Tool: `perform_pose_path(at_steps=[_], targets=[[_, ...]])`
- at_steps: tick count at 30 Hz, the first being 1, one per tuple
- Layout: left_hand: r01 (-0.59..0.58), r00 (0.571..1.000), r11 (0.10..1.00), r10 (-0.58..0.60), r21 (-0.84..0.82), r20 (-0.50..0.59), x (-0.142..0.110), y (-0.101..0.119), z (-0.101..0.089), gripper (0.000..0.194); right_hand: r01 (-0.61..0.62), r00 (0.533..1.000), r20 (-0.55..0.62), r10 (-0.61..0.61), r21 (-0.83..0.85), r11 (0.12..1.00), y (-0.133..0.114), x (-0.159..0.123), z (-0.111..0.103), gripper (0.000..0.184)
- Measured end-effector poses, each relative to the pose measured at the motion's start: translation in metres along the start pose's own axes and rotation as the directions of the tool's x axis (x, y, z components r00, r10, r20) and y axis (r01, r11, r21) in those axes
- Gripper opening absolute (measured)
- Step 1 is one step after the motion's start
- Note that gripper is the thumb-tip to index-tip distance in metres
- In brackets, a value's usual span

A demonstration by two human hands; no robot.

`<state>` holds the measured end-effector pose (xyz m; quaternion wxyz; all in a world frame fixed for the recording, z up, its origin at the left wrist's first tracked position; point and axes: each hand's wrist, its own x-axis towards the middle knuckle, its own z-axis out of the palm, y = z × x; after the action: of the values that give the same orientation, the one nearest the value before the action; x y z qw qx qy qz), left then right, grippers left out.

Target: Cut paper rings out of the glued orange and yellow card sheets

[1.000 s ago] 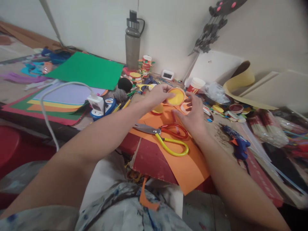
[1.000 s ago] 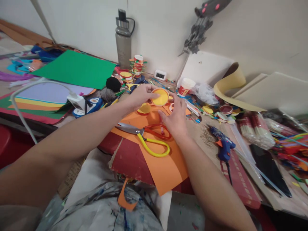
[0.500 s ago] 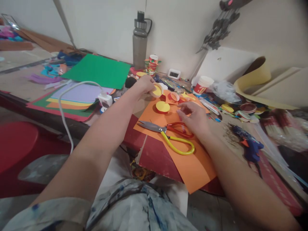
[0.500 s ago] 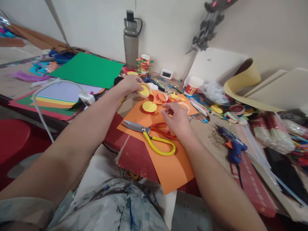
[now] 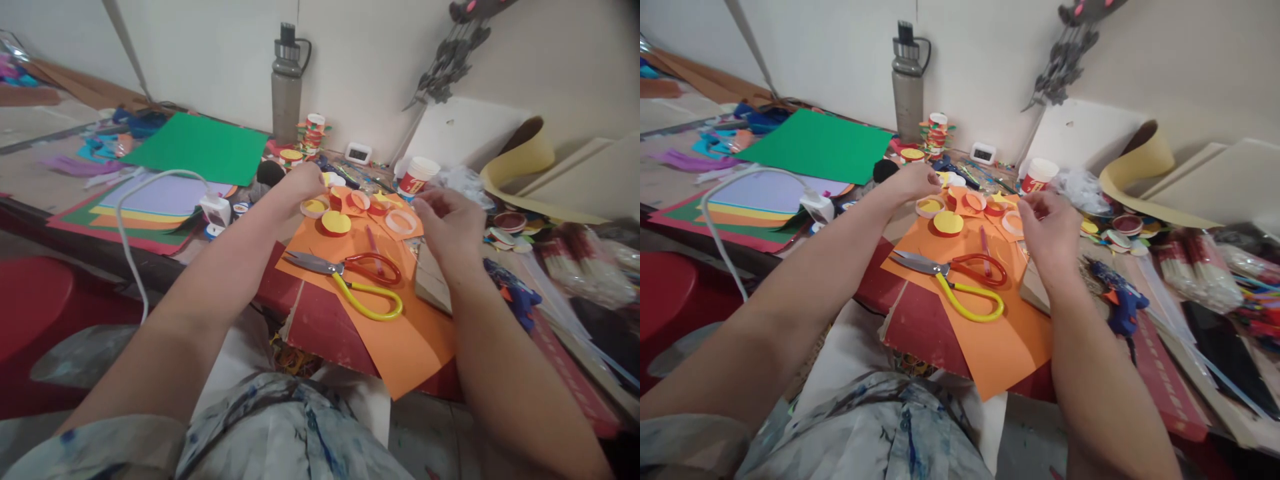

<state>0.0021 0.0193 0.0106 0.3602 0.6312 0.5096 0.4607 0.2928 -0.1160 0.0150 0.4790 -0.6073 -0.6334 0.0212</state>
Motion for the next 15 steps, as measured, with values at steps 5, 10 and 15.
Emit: perform_pose_path(at_steps=[5, 10, 15], targets=[[-0.115, 0.993, 0.954, 0.11, 0.278, 0.035, -0.012, 0.011, 0.02, 0.037, -0.032, 0.988, -0.148, 0.032, 0.001, 0.999, 0.012, 0.016, -0.014, 0.021], [-0.075, 0.997, 0.974, 0.069, 0.216, 0.036, -0.026, 0.006, 0.039, 0.031, -0.045, 0.994, -0.102, 0.04, -0.04, 0.998, 0.01, 0.014, -0.006, 0.014], [-0.044, 0.999, 0.995, 0.043, 0.085, 0.006, -0.033, 0.003, 0.045, 0.029, 0.002, 1.0, 0.003, -0.001, -0.082, 0.997, 0.003, 0.006, 0.007, 0.01]])
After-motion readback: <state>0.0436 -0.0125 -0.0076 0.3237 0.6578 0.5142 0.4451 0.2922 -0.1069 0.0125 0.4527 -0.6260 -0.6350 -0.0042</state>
